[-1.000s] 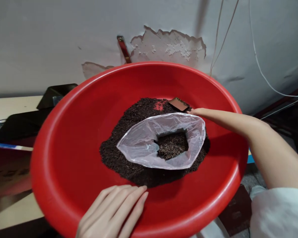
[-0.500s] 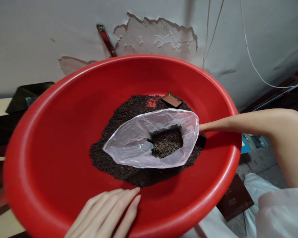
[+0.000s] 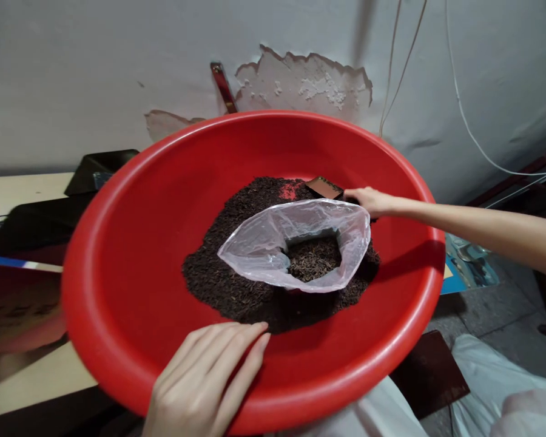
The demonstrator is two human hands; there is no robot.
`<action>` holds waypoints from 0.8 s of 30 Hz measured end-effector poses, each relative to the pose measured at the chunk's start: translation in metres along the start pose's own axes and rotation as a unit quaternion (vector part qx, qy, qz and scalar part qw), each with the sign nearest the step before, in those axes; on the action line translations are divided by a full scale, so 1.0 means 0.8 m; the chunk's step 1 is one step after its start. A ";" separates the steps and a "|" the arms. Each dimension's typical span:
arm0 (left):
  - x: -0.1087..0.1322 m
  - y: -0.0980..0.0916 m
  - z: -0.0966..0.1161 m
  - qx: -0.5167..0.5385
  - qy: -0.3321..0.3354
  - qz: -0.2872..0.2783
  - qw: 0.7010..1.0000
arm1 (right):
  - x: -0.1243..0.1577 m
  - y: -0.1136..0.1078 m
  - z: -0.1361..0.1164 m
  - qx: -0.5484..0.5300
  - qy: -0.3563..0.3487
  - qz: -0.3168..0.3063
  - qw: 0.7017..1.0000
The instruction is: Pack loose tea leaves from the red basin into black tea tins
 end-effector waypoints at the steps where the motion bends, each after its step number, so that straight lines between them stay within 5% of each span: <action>1: -0.003 0.000 0.000 0.003 -0.006 0.000 1.000 | 0.001 -0.025 -0.005 -0.006 -0.011 0.027 1.000; 5: -0.017 -0.002 0.008 0.002 0.002 -0.005 1.000 | 0.033 -0.133 -0.055 -0.026 -0.086 0.156 0.984; 8: -0.025 -0.005 0.013 0.002 0.006 0.002 1.000 | 0.065 -0.171 -0.110 -0.030 -0.141 0.176 0.974; 11: -0.027 -0.007 0.013 0.005 0.002 0.008 1.000 | 0.087 -0.170 -0.159 -0.022 -0.196 0.158 0.968; 15: -0.023 -0.003 0.011 0.001 -0.005 -0.007 1.000 | 0.093 -0.133 -0.191 -0.012 -0.246 0.099 0.964; 19: -0.022 -0.003 0.011 0.003 -0.002 -0.006 1.000 | 0.095 -0.119 -0.191 -0.016 -0.239 0.069 0.968; 24: -0.024 -0.007 0.014 0.006 0.003 0.003 1.000 | 0.083 -0.151 -0.161 -0.067 -0.185 0.099 0.976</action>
Point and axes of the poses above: each hand's wrist, its own x-axis away from the middle knuckle, its own y-axis out of the palm, z = x × y, the point moved 10 cm from there along -x, towards the middle knuckle, and after that the axes turned 3 degrees about z, right-handed, at the moved point
